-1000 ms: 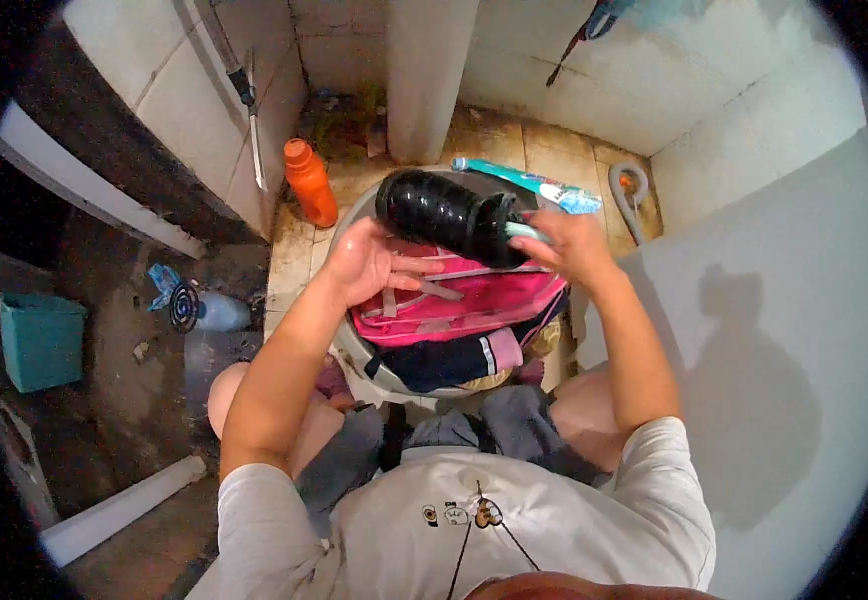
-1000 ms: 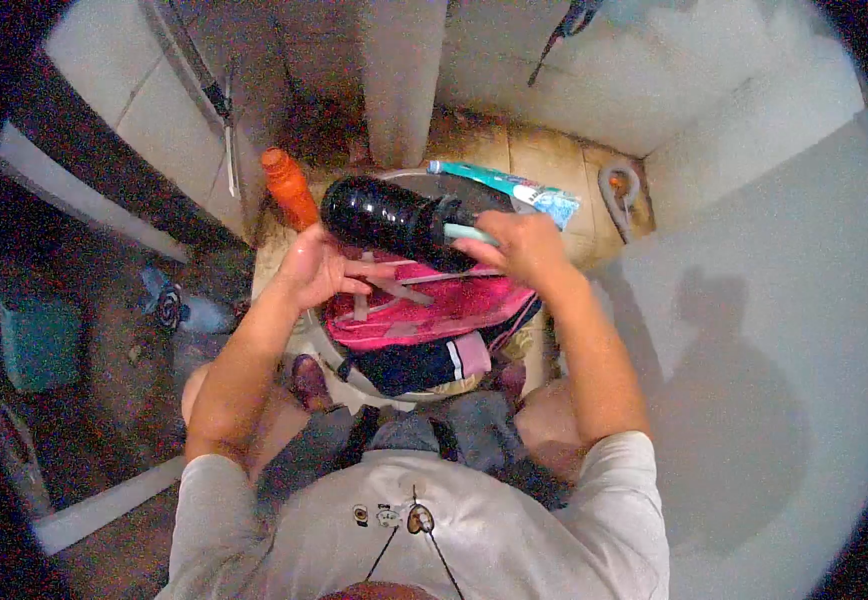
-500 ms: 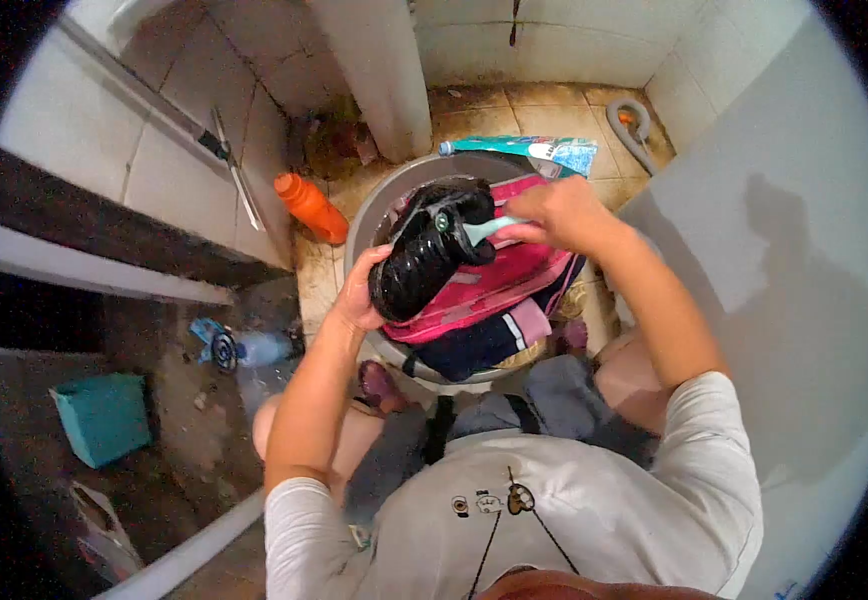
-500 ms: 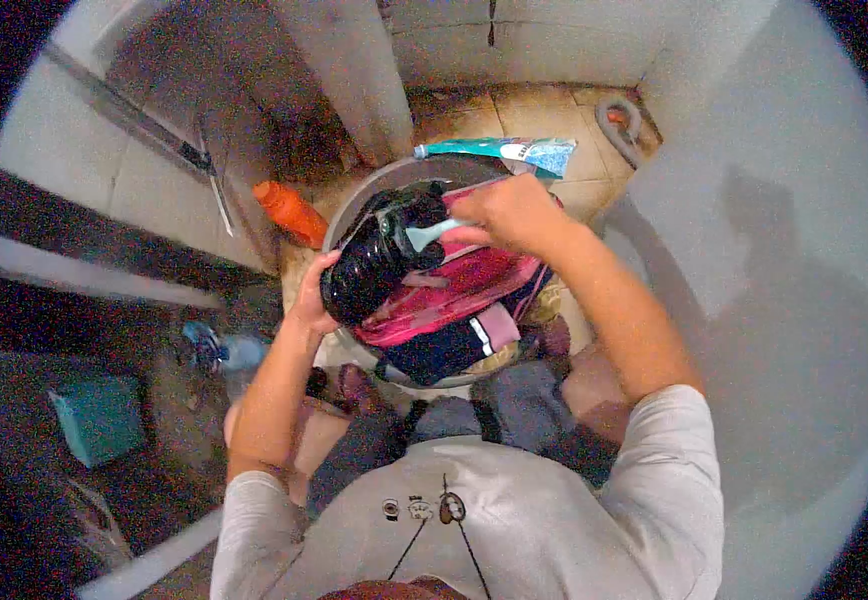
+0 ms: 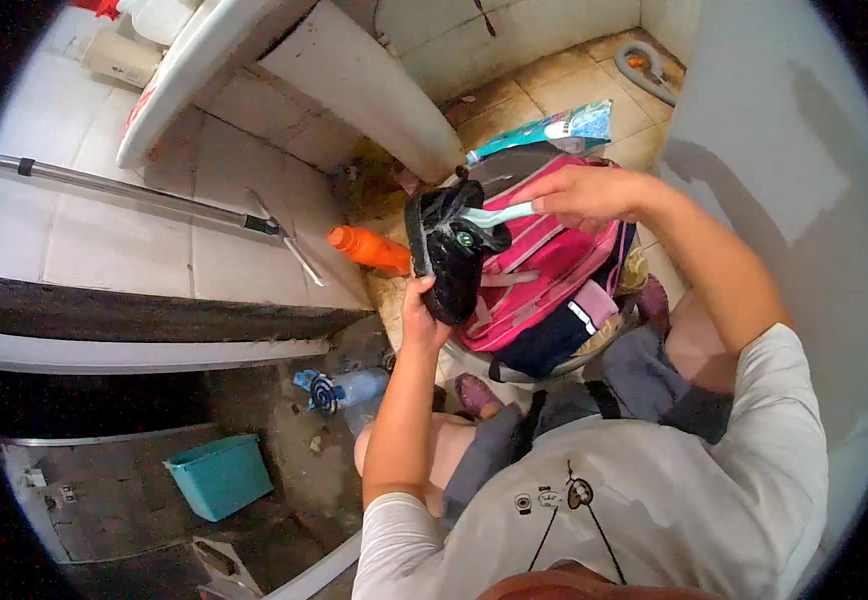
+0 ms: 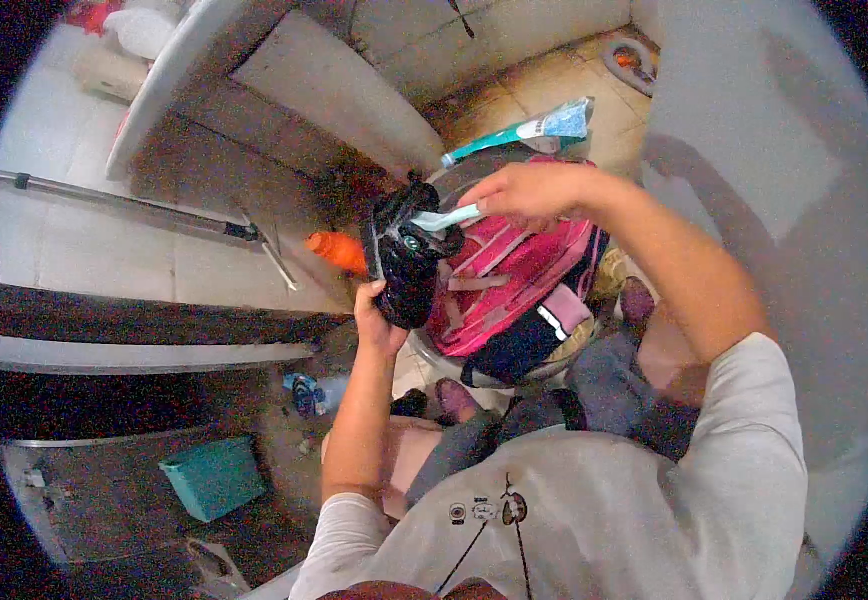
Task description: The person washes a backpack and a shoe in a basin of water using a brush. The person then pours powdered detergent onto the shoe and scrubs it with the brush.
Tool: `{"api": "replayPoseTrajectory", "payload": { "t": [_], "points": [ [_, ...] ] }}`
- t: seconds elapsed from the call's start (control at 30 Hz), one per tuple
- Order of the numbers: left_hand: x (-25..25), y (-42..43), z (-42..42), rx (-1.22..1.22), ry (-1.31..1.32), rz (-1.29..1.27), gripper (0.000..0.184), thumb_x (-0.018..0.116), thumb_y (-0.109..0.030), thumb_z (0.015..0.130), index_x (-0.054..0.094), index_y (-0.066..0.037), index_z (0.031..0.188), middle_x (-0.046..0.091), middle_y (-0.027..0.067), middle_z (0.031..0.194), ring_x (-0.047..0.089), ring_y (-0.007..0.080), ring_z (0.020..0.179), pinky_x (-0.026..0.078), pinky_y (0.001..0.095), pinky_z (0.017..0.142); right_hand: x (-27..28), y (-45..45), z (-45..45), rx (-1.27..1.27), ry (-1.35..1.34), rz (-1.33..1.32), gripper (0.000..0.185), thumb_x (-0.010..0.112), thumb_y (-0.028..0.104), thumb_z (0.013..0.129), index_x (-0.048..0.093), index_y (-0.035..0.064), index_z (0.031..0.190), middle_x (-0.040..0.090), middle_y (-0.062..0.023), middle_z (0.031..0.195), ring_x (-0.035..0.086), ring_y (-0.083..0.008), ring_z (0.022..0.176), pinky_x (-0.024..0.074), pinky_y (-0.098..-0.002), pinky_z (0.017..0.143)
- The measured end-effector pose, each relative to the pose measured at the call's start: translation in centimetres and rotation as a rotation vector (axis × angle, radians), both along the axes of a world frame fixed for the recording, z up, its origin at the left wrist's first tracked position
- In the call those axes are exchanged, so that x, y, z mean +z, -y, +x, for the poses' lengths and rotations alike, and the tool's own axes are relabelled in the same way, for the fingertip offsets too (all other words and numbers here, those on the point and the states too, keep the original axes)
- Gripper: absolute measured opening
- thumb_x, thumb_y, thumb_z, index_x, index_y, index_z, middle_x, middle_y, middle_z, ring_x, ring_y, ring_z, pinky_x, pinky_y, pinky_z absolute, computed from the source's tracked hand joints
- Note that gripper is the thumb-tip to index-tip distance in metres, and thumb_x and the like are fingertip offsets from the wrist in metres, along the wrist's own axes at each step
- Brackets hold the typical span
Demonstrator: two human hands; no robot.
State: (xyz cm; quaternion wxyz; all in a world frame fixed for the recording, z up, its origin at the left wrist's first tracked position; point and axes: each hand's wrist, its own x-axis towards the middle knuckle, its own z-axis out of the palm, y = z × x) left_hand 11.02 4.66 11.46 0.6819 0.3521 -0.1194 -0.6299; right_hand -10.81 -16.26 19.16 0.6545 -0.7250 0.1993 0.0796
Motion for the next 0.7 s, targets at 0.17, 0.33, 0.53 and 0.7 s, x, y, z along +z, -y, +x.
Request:
{"api": "replayPoseTrajectory", "payload": {
  "t": [0.17, 0.33, 0.53, 0.7],
  "points": [
    [1.5, 0.3, -1.1, 0.099, 0.073, 0.012, 0.045, 0.047, -0.031, 0.084, 0.049, -0.002, 0.118, 0.057, 0.0138, 0.113, 0.056, 0.0293, 0.103, 0.043, 0.0420, 0.091, 1.5, -2.4, 0.3, -0.125, -0.143, 0.532, 0.036, 0.042, 0.027, 0.093, 0.044, 0.0289, 0.129, 0.032, 0.0078, 0.054, 0.024, -0.0026, 0.041, 0.0191, -0.0185, 0.036],
    [1.1, 0.5, 0.1, 0.243, 0.213, -0.091, 0.043, 0.044, -0.033, 0.089, 0.046, -0.004, 0.121, 0.056, 0.0119, 0.115, 0.054, 0.0283, 0.106, 0.041, 0.0422, 0.094, 2.6, -3.0, 0.6, -0.132, -0.134, 0.402, 0.032, 0.043, 0.023, 0.093, 0.050, 0.0189, 0.124, 0.027, 0.0064, 0.054, 0.023, -0.0031, 0.043, 0.0201, -0.0194, 0.037],
    [3.1, 1.0, -1.9, 0.215, 0.155, 0.002, 0.042, 0.045, -0.034, 0.089, 0.049, -0.005, 0.118, 0.057, 0.0114, 0.114, 0.055, 0.0261, 0.103, 0.043, 0.0396, 0.091, -4.3, -5.6, 3.9, -0.305, 0.357, -0.512, 0.033, 0.047, 0.017, 0.088, 0.052, 0.0065, 0.119, 0.065, -0.0143, 0.095, 0.062, -0.0240, 0.082, 0.0472, -0.0328, 0.076],
    [3.4, 1.3, -1.4, 0.198, 0.091, -0.014, 0.043, 0.043, -0.036, 0.089, 0.049, -0.005, 0.119, 0.057, 0.0115, 0.114, 0.055, 0.0266, 0.103, 0.044, 0.0404, 0.090, -3.3, -6.8, 3.7, -0.319, 0.344, -0.490, 0.032, 0.047, 0.017, 0.089, 0.053, 0.0089, 0.120, 0.065, -0.0132, 0.091, 0.062, -0.0200, 0.079, 0.0473, -0.0326, 0.073]
  ]
}}
